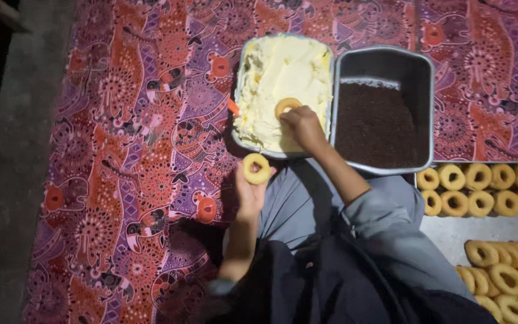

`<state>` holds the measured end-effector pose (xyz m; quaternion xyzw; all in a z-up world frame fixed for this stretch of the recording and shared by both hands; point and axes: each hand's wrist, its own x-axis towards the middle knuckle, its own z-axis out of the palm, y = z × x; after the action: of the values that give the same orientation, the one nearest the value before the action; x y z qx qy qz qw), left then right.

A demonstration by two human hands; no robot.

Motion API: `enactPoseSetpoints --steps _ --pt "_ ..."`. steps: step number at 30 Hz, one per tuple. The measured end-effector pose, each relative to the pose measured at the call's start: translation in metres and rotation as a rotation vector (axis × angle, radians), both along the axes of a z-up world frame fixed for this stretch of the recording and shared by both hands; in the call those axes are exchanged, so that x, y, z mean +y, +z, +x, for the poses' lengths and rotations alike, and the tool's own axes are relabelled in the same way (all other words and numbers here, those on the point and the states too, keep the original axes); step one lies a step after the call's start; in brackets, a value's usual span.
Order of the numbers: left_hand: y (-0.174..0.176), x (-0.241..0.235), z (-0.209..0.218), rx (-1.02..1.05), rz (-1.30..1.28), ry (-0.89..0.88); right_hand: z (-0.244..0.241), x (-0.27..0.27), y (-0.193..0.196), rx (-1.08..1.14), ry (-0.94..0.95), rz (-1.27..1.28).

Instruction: The person repeatedly picks up ring-shaped donuts, presses them into a tray of white cream filling, then rolls them in a tray of dark crumbs before placing them on a metal sheet. The process is repeated for multiple donuts throughout the clip.

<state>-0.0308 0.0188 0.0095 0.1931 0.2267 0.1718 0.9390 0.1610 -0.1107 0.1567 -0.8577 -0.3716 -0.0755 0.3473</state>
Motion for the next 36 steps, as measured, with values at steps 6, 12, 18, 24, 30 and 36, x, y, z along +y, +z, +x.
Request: enactPoseSetpoints --steps 6,12,18,24,30,36 --pt "-0.006 0.008 0.031 0.068 -0.079 -0.045 -0.046 0.001 -0.008 0.278 0.39 0.161" --pt "0.017 -0.007 0.035 -0.102 -0.042 -0.072 -0.011 -0.002 -0.012 0.142 0.037 -0.012" --pt "0.039 -0.008 0.034 -0.086 -0.088 -0.049 -0.026 -0.003 -0.01 0.115 0.43 0.217" --pt "0.055 -0.021 0.029 -0.191 0.062 -0.028 -0.01 -0.012 0.005 0.117 0.059 0.106" --pt "0.042 -0.054 0.047 -0.198 0.039 -0.04 -0.04 -0.072 0.002 0.187 0.164 0.204" --pt "0.043 -0.116 0.088 -0.063 -0.005 -0.346 -0.022 -0.148 -0.011 0.201 -0.056 0.236"
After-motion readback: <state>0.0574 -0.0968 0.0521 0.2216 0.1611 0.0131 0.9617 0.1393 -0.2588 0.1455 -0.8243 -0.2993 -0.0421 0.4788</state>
